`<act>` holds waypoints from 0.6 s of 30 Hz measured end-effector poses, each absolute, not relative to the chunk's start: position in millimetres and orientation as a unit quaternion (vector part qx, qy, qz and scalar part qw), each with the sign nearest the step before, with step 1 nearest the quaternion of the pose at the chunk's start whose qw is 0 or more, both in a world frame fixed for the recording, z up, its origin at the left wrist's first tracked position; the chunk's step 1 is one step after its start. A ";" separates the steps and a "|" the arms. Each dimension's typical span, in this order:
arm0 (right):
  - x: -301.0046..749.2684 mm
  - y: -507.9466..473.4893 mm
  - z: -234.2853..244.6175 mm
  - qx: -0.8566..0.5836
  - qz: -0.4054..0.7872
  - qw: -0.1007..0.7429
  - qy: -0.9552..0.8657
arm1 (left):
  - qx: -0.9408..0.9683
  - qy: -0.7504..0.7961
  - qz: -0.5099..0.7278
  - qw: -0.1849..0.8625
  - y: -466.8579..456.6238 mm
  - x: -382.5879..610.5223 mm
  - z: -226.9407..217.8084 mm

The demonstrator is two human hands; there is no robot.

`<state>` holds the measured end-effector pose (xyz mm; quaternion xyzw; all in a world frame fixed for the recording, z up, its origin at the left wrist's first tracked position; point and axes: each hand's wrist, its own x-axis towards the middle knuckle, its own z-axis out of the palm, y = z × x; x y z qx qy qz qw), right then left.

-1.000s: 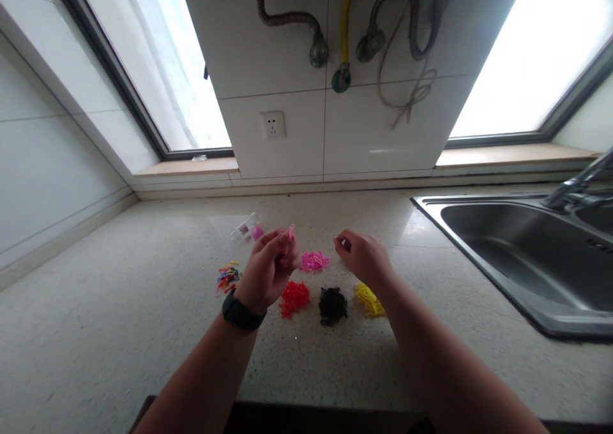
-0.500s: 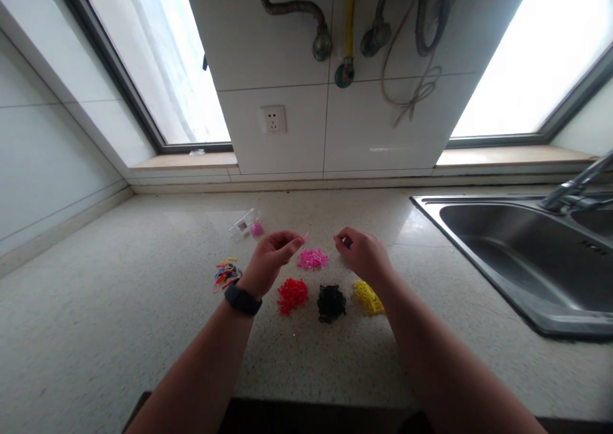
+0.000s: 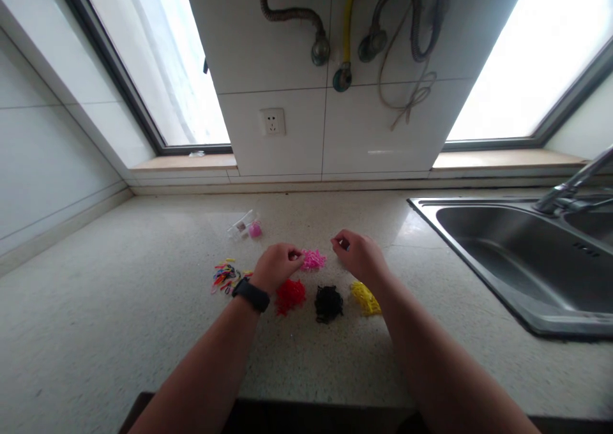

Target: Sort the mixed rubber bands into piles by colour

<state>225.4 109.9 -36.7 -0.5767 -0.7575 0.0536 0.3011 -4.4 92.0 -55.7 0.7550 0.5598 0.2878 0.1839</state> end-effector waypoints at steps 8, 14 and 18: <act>226.3 110.7 -36.2 -0.582 0.055 0.301 -0.753 | 0.754 0.553 0.289 0.205 90.5 -2.4 -56.8; 225.9 109.4 -34.7 -0.577 0.048 0.299 -0.759 | 0.770 0.504 0.321 0.222 83.0 -17.5 -30.4; 225.2 109.9 -35.5 -0.577 0.050 0.297 -0.760 | 0.782 0.464 0.341 0.235 66.4 -49.0 -11.3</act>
